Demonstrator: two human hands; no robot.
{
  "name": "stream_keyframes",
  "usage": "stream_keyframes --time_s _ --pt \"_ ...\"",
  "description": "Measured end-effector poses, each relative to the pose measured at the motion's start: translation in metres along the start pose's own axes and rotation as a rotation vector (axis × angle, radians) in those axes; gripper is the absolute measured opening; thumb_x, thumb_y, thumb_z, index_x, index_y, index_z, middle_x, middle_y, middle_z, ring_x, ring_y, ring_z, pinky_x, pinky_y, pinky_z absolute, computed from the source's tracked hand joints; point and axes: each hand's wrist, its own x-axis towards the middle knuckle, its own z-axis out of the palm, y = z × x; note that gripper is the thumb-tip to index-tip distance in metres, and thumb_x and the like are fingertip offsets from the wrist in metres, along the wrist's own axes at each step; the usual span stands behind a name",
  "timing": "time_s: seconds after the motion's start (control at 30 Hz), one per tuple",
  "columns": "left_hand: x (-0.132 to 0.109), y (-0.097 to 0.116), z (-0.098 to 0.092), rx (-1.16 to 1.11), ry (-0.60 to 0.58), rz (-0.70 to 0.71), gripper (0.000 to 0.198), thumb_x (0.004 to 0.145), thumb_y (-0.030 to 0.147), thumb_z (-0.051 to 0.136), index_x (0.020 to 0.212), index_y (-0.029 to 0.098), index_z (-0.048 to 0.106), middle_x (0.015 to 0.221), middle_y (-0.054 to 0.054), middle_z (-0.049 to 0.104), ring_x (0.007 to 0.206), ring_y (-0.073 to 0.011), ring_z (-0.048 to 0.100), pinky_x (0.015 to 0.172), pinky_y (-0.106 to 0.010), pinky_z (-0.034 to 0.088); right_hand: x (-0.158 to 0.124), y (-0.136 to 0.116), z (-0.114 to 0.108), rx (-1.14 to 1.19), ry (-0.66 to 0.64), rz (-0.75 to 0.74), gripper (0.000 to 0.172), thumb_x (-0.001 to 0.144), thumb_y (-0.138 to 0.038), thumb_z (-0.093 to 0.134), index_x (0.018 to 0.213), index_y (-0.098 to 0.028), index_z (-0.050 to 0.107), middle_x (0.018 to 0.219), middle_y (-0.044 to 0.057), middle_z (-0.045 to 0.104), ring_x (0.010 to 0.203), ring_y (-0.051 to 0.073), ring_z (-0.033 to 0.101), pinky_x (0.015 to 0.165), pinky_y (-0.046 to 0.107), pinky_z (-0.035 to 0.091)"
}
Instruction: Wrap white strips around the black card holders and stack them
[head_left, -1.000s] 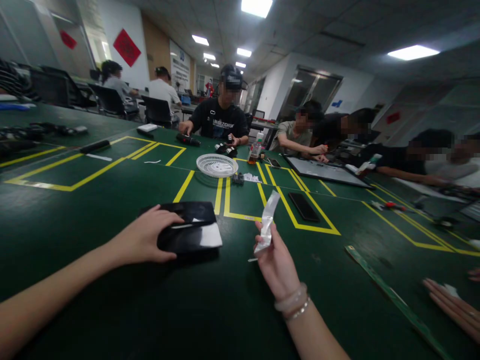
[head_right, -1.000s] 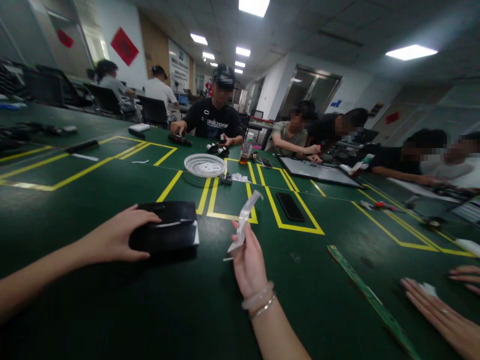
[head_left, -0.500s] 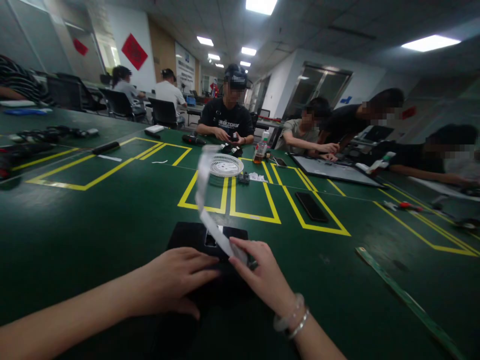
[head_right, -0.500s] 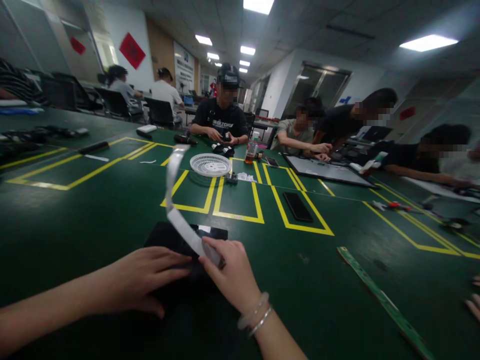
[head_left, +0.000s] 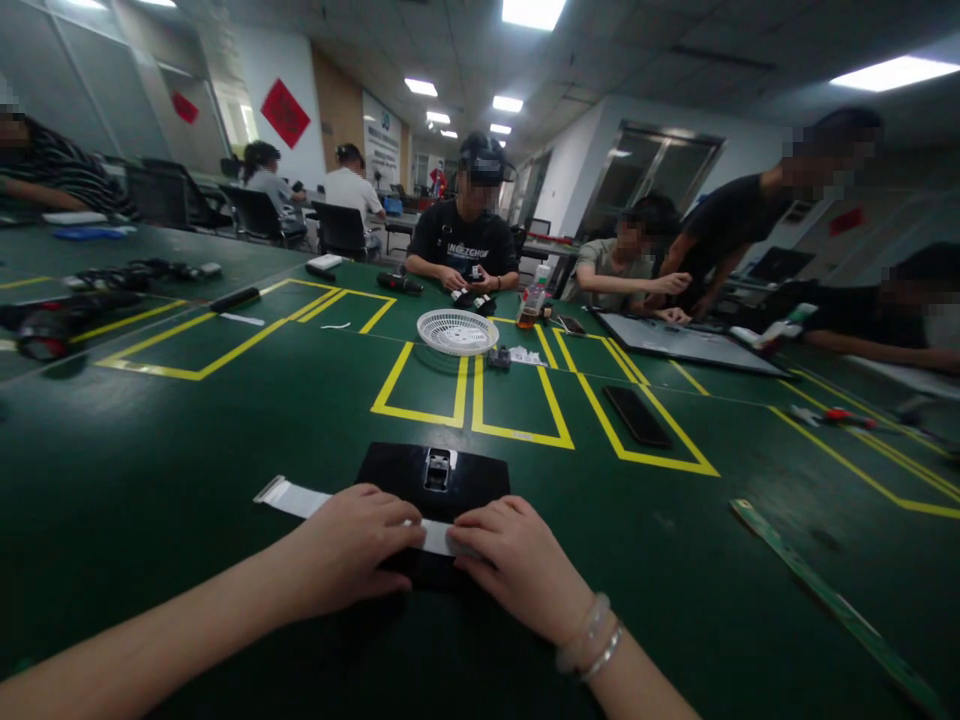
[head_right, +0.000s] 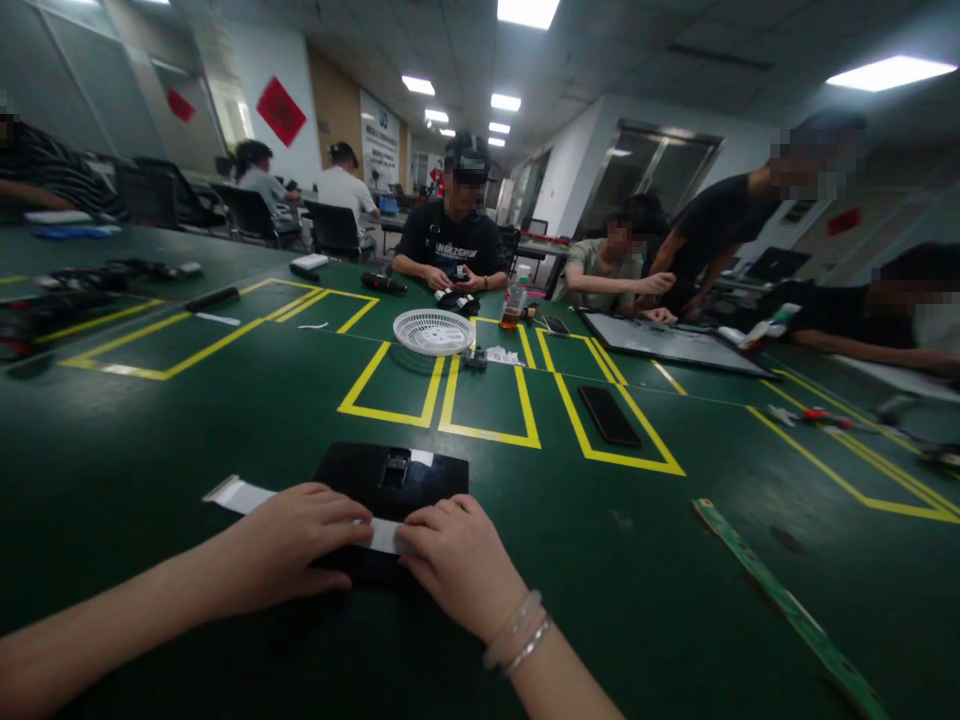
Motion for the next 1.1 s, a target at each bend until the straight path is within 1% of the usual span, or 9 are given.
stream_keyframes --time_s 0.13,0.33,0.47,0.57,0.67,0.8,0.87,1.0,1.1 --pt "-0.001 0.001 0.006 0.050 -0.014 0.040 0.043 0.079 0.032 0.083 0.117 0.025 0.066 0.118 -0.005 0.065 0.101 -0.0280 0.063 0.086 -0.039 0.048 -0.001 0.001 -0.001 0.015 -0.011 -0.043 0.023 0.092 -0.022 0.064 0.113 -0.031 0.066 0.108 -0.002 0.074 0.097 0.017 0.065 0.092 0.037 0.041" --pt "-0.003 -0.005 0.013 0.099 0.014 0.103 0.045 0.080 0.033 0.082 0.121 0.023 0.063 0.119 -0.006 0.064 0.100 -0.0284 0.062 0.085 -0.040 0.048 -0.001 -0.006 -0.004 -0.065 -0.038 -0.051 0.025 0.091 -0.019 0.062 0.112 -0.032 0.067 0.110 0.000 0.072 0.096 0.020 0.064 0.096 0.043 0.040" --pt "-0.001 -0.012 0.009 0.022 0.035 0.140 0.047 0.079 0.036 0.084 0.120 0.026 0.063 0.119 -0.005 0.064 0.103 -0.0274 0.061 0.088 -0.039 0.047 -0.002 -0.012 -0.007 -0.083 -0.051 -0.042 0.026 0.091 -0.017 0.061 0.111 -0.032 0.068 0.110 0.003 0.071 0.096 0.022 0.064 0.097 0.046 0.041" --pt "-0.001 -0.014 0.007 -0.032 0.041 0.166 0.045 0.078 0.035 0.084 0.118 0.025 0.064 0.119 -0.006 0.063 0.103 -0.0265 0.060 0.090 -0.039 0.047 -0.003 -0.014 -0.008 -0.078 -0.069 -0.018 0.025 0.090 -0.020 0.063 0.112 -0.032 0.068 0.113 0.003 0.070 0.099 0.023 0.063 0.100 0.049 0.041" --pt "-0.002 -0.016 0.008 -0.070 0.047 0.160 0.046 0.078 0.032 0.083 0.120 0.026 0.064 0.122 -0.006 0.060 0.108 -0.0275 0.058 0.094 -0.042 0.046 -0.005 -0.014 -0.007 -0.068 -0.082 -0.003 0.024 0.090 -0.025 0.065 0.113 -0.032 0.068 0.116 0.003 0.068 0.104 0.024 0.061 0.104 0.051 0.038" --pt "-0.004 -0.020 0.012 -0.100 0.079 0.121 0.050 0.072 0.032 0.087 0.118 0.028 0.066 0.140 -0.008 0.049 0.127 -0.0341 0.046 0.105 -0.051 0.040 -0.007 -0.015 -0.007 -0.060 -0.108 0.019 0.022 0.091 -0.029 0.064 0.112 -0.031 0.068 0.121 0.004 0.065 0.111 0.024 0.058 0.106 0.050 0.037" --pt "-0.003 -0.021 0.013 -0.102 0.071 0.106 0.050 0.071 0.033 0.088 0.116 0.028 0.067 0.146 -0.008 0.043 0.132 -0.0364 0.041 0.109 -0.054 0.037 -0.007 -0.015 -0.008 -0.056 -0.123 0.025 0.022 0.092 -0.031 0.063 0.113 -0.030 0.068 0.124 0.004 0.063 0.114 0.024 0.057 0.106 0.048 0.037" --pt "-0.002 -0.022 0.014 -0.097 0.032 0.102 0.051 0.074 0.039 0.085 0.118 0.025 0.065 0.151 -0.009 0.039 0.138 -0.0361 0.037 0.116 -0.057 0.027 -0.008 -0.015 -0.009 -0.065 -0.138 0.024 0.023 0.092 -0.032 0.062 0.114 -0.031 0.067 0.126 0.004 0.062 0.115 0.024 0.056 0.108 0.048 0.035" --pt "-0.003 -0.024 0.015 -0.105 0.005 0.079 0.061 0.078 0.046 0.081 0.130 0.024 0.057 0.154 -0.010 0.035 0.140 -0.0335 0.034 0.119 -0.055 0.021 -0.007 -0.015 -0.009 -0.071 -0.148 0.006 0.023 0.092 -0.030 0.061 0.115 -0.030 0.066 0.120 0.003 0.064 0.108 0.022 0.059 0.104 0.045 0.038"
